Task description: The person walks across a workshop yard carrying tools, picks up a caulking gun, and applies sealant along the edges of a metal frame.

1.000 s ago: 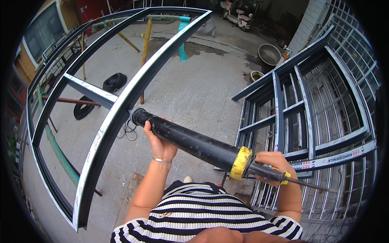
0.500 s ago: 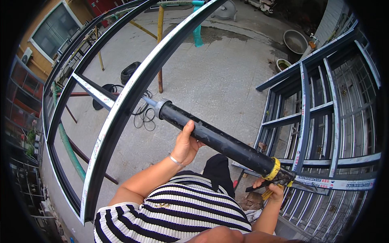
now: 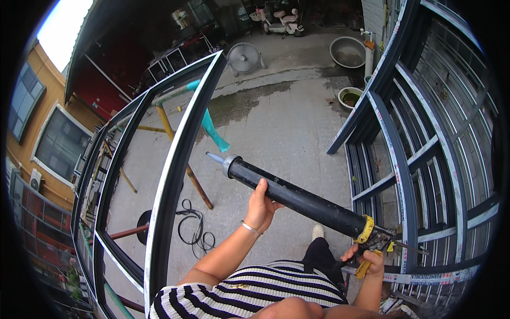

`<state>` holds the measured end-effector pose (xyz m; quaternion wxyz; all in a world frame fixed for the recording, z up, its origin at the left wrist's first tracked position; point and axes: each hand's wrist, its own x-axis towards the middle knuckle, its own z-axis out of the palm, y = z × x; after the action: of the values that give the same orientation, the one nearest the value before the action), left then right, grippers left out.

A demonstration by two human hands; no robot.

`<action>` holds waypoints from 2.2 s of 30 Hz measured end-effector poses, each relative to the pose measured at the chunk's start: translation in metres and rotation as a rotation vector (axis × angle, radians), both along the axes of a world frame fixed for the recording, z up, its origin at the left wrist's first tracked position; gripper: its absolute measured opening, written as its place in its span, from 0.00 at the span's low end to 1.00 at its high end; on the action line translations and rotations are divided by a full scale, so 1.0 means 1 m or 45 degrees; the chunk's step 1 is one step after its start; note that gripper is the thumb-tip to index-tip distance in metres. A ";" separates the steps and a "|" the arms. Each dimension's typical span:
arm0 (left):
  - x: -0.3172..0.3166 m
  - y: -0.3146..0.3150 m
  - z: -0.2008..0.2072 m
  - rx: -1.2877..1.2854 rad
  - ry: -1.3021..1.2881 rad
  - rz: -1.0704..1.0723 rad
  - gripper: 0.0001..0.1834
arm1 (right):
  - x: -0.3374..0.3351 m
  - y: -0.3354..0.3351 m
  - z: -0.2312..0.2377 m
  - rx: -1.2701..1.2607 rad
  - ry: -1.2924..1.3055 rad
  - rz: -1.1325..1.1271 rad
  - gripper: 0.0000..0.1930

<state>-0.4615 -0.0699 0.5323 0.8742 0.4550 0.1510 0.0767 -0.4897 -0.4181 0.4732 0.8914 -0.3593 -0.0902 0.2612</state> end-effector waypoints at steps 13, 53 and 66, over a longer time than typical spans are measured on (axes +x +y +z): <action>0.319 0.141 0.042 0.025 0.065 0.065 0.27 | 0.287 0.148 0.050 0.025 -0.069 0.148 0.19; 0.628 0.299 0.018 0.047 0.343 0.526 0.28 | 0.681 0.302 0.051 -0.186 0.264 0.452 0.20; 0.639 0.290 0.018 0.050 0.374 0.599 0.25 | 0.709 0.295 0.050 -0.119 0.318 0.559 0.20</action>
<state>0.1776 0.2204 0.5502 0.7922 0.4305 0.3762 0.2135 0.2192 -0.1234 0.5229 0.7999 -0.3370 -0.0432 0.4948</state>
